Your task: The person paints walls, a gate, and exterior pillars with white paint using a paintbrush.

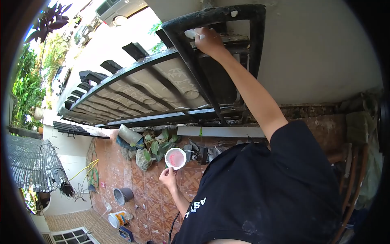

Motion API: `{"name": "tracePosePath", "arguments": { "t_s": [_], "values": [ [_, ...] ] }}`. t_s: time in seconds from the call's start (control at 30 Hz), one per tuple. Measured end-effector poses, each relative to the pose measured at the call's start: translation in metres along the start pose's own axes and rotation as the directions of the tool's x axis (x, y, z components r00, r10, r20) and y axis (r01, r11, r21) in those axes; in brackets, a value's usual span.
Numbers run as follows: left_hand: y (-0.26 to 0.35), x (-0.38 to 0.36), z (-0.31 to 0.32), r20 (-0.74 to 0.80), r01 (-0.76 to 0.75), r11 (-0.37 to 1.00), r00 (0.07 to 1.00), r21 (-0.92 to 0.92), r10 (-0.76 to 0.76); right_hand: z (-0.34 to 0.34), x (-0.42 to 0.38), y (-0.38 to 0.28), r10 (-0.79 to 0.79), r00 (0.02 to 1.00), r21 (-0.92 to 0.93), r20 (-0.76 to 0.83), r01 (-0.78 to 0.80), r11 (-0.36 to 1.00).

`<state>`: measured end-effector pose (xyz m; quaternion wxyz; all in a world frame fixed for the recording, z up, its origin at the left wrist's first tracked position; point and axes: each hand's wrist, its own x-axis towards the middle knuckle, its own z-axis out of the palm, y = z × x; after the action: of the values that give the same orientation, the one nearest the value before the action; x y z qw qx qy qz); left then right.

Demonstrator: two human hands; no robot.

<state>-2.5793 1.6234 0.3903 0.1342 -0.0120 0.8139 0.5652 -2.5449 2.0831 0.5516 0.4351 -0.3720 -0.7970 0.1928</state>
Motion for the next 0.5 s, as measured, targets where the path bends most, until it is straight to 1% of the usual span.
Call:
{"name": "tracePosePath", "arguments": {
  "t_s": [0.03, 0.07, 0.13, 0.17, 0.2, 0.23, 0.27, 0.33, 0.43, 0.47, 0.5],
  "values": [
    [0.001, 0.003, -0.001, 0.015, -0.01, 1.0, 1.0, -0.003, 0.01, 0.01, 0.004, 0.009, 0.017, 0.991, -0.019, -0.131, -0.019, 1.0],
    [0.002, 0.004, -0.001, 0.023, -0.021, 1.0, 1.0, -0.002, 0.021, 0.005, 0.002, 0.009, 0.02, 0.989, -0.02, -0.143, -0.023, 1.0],
    [0.002, 0.004, -0.002, 0.017, -0.04, 0.999, 0.999, -0.03, 0.041, -0.006, -0.007, 0.011, -0.006, 0.989, -0.125, -0.145, -0.013, 0.992],
    [0.0, 0.003, -0.003, 0.015, -0.043, 0.997, 0.999, -0.065, 0.044, -0.011, -0.011, 0.012, -0.014, 0.989, -0.124, -0.147, -0.004, 0.992],
    [-0.001, 0.001, -0.004, 0.011, -0.045, 0.996, 0.999, -0.073, 0.046, -0.016, -0.015, 0.014, 0.024, 0.989, -0.114, -0.144, -0.041, 0.993],
    [-0.001, -0.002, -0.005, 0.029, -0.083, 0.995, 0.996, -0.055, 0.085, -0.018, -0.016, 0.014, 0.064, 0.988, -0.103, -0.143, -0.079, 0.992],
    [0.0, -0.003, -0.005, 0.05, -0.124, 0.992, 0.991, -0.034, 0.126, -0.018, -0.014, 0.011, 0.062, 0.987, -0.099, -0.149, -0.077, 0.992],
    [0.005, -0.008, -0.006, 0.053, -0.14, 0.99, 0.989, -0.004, 0.14, -0.015, -0.016, 0.005, -0.048, 0.994, 0.031, -0.095, 0.051, 0.998],
    [0.006, -0.011, -0.007, 0.097, -0.154, 0.988, 0.983, 0.005, 0.153, -0.003, -0.006, -0.01, -0.043, 0.992, -0.005, -0.118, 0.042, 0.999],
    [0.007, -0.012, -0.006, 0.102, -0.158, 0.987, 0.982, 0.003, 0.157, -0.002, -0.001, -0.004, -0.042, 0.991, -0.009, -0.124, 0.041, 0.999],
    [0.006, -0.012, -0.005, 0.101, -0.153, 0.988, 0.983, -0.002, 0.152, -0.001, 0.004, 0.001, 0.007, 0.994, -0.065, -0.113, -0.015, 0.998]
  ]
}}
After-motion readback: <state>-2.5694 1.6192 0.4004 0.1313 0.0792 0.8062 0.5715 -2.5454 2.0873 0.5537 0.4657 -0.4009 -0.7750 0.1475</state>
